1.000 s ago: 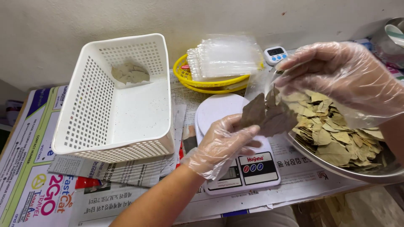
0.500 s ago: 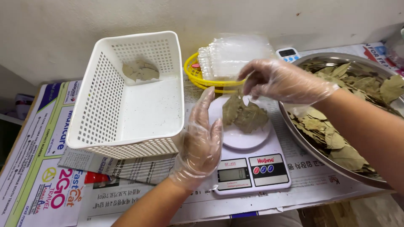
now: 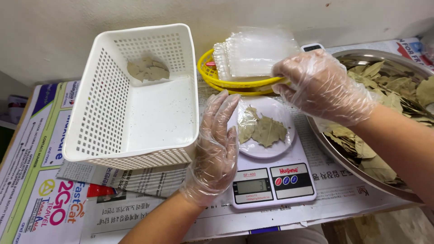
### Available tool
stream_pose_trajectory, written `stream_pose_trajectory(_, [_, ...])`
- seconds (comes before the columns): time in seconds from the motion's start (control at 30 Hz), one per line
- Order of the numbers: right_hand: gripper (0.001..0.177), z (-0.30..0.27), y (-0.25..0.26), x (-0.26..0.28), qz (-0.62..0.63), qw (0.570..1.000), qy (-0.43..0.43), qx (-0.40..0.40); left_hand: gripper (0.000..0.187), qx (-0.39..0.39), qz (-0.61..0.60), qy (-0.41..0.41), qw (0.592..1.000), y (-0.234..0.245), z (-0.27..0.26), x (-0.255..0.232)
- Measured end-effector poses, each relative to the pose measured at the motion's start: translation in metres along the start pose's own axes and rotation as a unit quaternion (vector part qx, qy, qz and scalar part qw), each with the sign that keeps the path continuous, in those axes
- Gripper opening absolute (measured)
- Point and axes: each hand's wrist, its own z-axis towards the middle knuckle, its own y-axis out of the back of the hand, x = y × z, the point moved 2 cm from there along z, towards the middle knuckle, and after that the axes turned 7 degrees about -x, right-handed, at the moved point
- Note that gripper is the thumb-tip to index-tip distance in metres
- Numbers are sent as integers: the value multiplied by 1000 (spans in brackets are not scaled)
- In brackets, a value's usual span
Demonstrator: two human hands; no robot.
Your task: Packaging dried leaves into small plastic bags using a digital scale
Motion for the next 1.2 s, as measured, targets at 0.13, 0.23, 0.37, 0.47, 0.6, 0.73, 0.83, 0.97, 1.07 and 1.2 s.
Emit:
stream_pose_trajectory(0.13, [16, 9, 15, 0, 82, 990, -104, 54, 46, 9, -46, 3, 999, 3, 4, -1])
stream_pose_trajectory(0.23, [17, 16, 22, 1, 162, 951, -210, 160, 42, 10, -59, -1, 998, 1, 4, 0])
stream_pose_trajectory(0.37, [25, 28, 27, 9, 206, 875, -292, 326, 36, 6, -29, -33, 999, 1, 9, -6])
stream_pose_trajectory(0.47, [33, 29, 14, 8, 176, 873, -272, 363, 25, 2, 33, -77, 997, -14, -2, 12])
stream_pose_trajectory(0.6, [35, 28, 3, 9, 159, 883, -248, 367, 24, 16, 69, -111, 991, -8, 2, -2])
stream_pose_trajectory(0.73, [40, 35, 11, 18, 73, 892, -235, 379, 26, 5, 99, -148, 984, -5, 4, -6])
stream_pose_trajectory(0.83, [42, 28, 9, 14, 52, 894, -223, 386, 22, 13, 130, -163, 978, -10, 0, -7])
stream_pose_trajectory(0.97, [63, 39, 4, 24, -13, 829, -227, 510, 30, 102, 68, -189, 974, -2, 5, -15])
stream_pose_trajectory(1.07, [69, 34, -4, 29, -10, 841, -238, 485, 29, 111, 78, -175, 975, -8, -3, -5])
stream_pose_trajectory(1.2, [57, 36, -3, 34, 16, 852, -260, 455, 39, 122, 76, -150, 978, -9, -6, -5])
